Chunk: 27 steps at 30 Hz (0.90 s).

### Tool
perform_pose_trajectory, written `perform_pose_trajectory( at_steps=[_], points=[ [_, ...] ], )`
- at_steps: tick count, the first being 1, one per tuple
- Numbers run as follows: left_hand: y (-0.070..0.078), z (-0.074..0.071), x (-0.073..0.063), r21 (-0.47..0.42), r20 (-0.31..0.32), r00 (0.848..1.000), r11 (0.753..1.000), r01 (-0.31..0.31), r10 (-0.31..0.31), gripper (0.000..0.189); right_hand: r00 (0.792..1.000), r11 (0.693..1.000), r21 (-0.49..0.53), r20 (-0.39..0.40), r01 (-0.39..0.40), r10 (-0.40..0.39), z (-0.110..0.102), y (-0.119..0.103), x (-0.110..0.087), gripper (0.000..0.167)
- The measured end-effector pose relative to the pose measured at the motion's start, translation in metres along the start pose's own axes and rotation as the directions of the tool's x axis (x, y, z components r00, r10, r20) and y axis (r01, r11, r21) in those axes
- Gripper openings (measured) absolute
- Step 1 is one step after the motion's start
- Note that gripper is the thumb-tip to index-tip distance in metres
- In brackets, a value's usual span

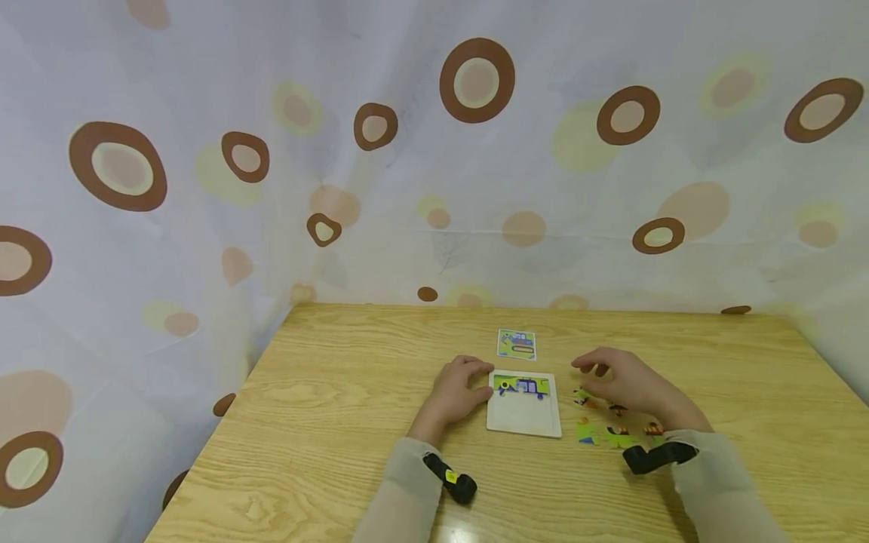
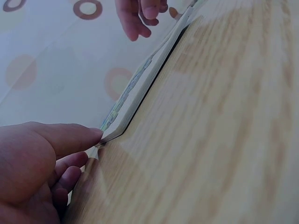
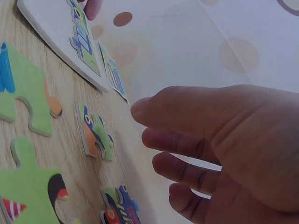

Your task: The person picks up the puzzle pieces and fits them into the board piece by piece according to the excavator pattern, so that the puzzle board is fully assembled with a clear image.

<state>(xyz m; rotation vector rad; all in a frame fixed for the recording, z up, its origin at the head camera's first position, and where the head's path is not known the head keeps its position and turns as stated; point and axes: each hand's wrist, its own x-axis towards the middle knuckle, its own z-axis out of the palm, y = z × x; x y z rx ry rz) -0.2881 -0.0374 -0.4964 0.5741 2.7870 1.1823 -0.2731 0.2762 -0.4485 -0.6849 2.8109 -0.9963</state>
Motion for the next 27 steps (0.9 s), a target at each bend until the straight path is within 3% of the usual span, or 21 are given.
perform_pose_trajectory(
  at_steps=[11, 27],
  points=[
    [0.0, 0.0004, -0.0004, -0.009, 0.003, 1.0, 1.0, 0.003, -0.003, 0.037, 0.99, 0.994, -0.007, 0.094, -0.105, 0.105, 0.0022, 0.0012, 0.0007, 0.047],
    [0.0016, -0.0007, -0.0014, -0.002, 0.003, 1.0, 1.0, 0.003, -0.003, 0.037, 0.98, 0.991, -0.022, 0.145, -0.135, 0.137, 0.0096, -0.0029, -0.0012, 0.05]
  ],
)
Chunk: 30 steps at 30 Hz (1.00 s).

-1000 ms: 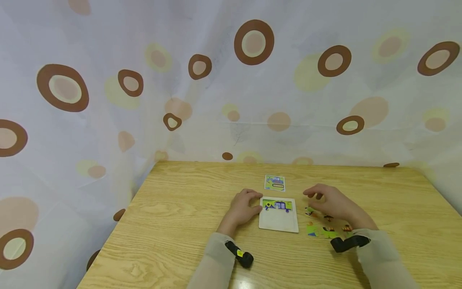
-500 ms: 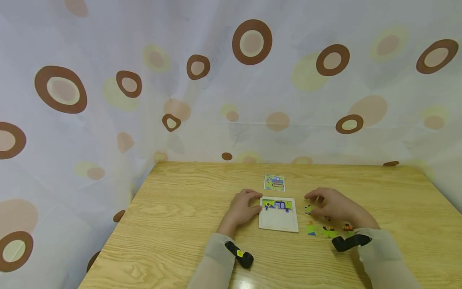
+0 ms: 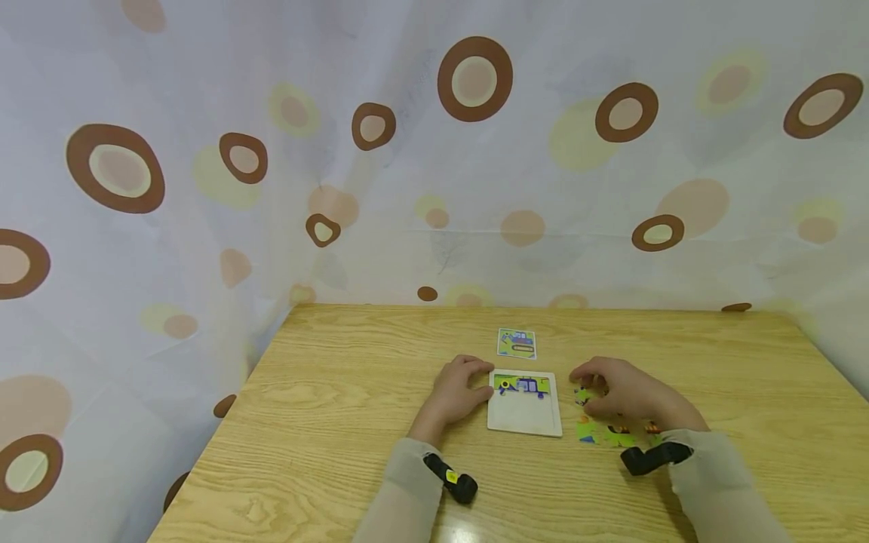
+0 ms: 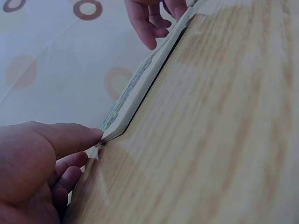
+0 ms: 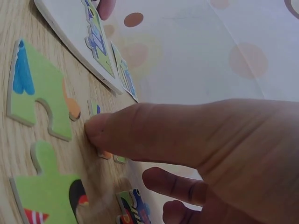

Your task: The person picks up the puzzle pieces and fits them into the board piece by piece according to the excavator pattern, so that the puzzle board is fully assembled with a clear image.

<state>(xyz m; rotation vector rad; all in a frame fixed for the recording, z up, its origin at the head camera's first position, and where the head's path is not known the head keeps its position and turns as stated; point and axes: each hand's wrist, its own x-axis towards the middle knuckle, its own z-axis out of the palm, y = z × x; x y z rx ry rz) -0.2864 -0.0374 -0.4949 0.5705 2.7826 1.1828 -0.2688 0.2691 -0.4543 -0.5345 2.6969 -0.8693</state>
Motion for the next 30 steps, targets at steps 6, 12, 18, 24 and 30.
perform_pose_trajectory(
  at_steps=[6, 12, 18, 24, 30],
  points=[
    [0.0002, 0.0005, -0.0003, -0.006, -0.002, 1.0, 1.0, 0.004, -0.004, 0.036, 1.0, 1.0, 0.0, 0.001, 0.001, -0.001, 0.0009, 0.001, 0.0015, 0.047],
    [-0.0007, 0.0013, 0.0001, -0.009, -0.004, 1.0, 1.0, 0.007, -0.007, 0.036, 1.0, 1.0, -0.005, -0.012, 0.004, -0.004, 0.001, 0.001, 0.0026, 0.045],
    [-0.0004, 0.0014, 0.0006, -0.004, -0.004, 1.0, 1.0, 0.015, -0.015, 0.036, 0.999, 0.999, -0.027, -0.032, 0.035, -0.036, -0.0002, -0.0007, 0.0025, 0.036],
    [-0.0007, 0.0018, 0.0006, -0.004, -0.009, 1.0, 1.0, 0.015, -0.015, 0.036, 0.993, 0.994, -0.02, -0.058, 0.103, -0.104, -0.0032, -0.0028, 0.0004, 0.032],
    [-0.001, 0.0017, 0.0007, -0.006, -0.009, 1.0, 1.0, 0.013, -0.013, 0.036, 0.992, 0.993, 0.028, -0.054, 0.118, -0.116, -0.005, -0.0052, 0.0004, 0.037]
  ],
)
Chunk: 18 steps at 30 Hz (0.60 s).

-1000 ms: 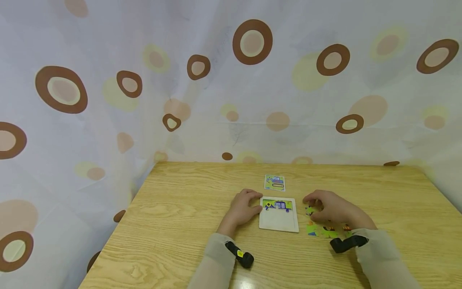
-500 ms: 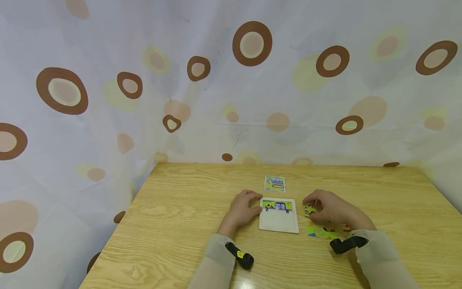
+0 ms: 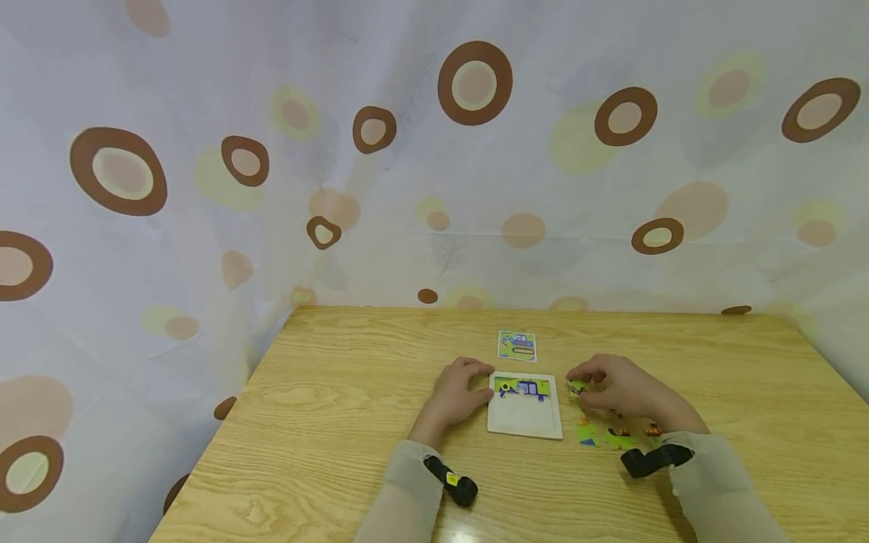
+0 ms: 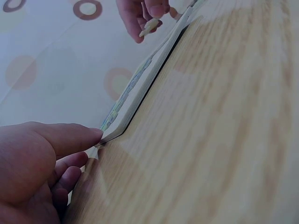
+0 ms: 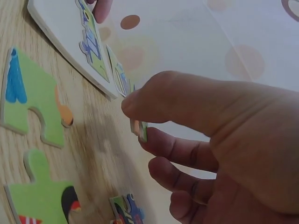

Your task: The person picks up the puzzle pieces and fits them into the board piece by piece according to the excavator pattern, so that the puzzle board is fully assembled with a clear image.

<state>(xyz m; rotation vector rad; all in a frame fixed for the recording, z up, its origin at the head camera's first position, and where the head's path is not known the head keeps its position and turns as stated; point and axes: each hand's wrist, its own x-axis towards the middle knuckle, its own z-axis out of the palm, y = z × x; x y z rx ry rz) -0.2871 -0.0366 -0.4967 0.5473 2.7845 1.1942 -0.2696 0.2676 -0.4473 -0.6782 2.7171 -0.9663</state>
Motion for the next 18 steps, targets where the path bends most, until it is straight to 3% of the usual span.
perform_pose_trajectory(
  at_steps=[18],
  points=[
    [0.0, -0.001, 0.0, 0.004, -0.005, 1.0, 1.0, -0.01, 0.01, 0.036, 0.995, 0.998, -0.007, -0.074, 0.067, -0.067, 0.013, -0.006, 0.01, 0.036]
  ],
)
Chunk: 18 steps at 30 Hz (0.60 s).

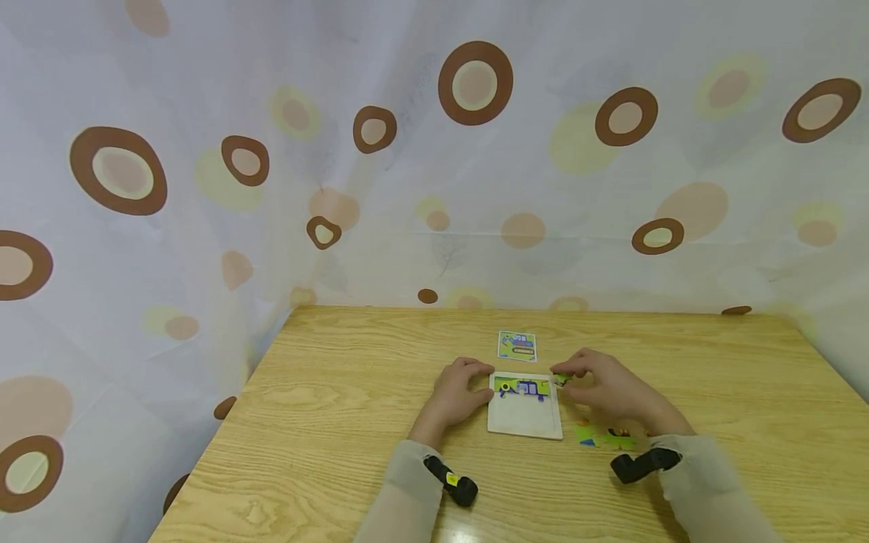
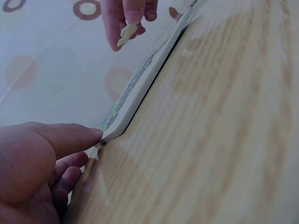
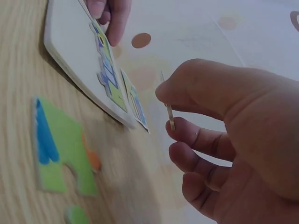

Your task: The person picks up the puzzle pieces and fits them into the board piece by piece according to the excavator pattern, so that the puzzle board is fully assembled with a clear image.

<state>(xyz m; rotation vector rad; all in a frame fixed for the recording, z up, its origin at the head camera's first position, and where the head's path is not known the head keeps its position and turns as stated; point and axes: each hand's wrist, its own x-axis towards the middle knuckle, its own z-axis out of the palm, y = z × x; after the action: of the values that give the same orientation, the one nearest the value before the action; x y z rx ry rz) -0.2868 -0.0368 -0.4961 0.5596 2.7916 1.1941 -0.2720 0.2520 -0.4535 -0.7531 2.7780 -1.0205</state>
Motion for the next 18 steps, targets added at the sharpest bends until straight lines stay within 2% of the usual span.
perform_pose_trajectory(
  at_steps=[11, 18],
  points=[
    [0.001, -0.001, -0.001, -0.004, -0.002, 1.0, 1.0, -0.006, 0.006, 0.036, 0.999, 1.0, 0.021, -0.047, -0.022, 0.023, 0.012, -0.013, 0.006, 0.021],
    [0.001, -0.001, -0.001, 0.002, 0.0, 1.0, 1.0, -0.007, 0.007, 0.036, 0.999, 0.998, 0.055, -0.023, 0.035, -0.033, 0.02, -0.018, 0.01, 0.017]
  ],
)
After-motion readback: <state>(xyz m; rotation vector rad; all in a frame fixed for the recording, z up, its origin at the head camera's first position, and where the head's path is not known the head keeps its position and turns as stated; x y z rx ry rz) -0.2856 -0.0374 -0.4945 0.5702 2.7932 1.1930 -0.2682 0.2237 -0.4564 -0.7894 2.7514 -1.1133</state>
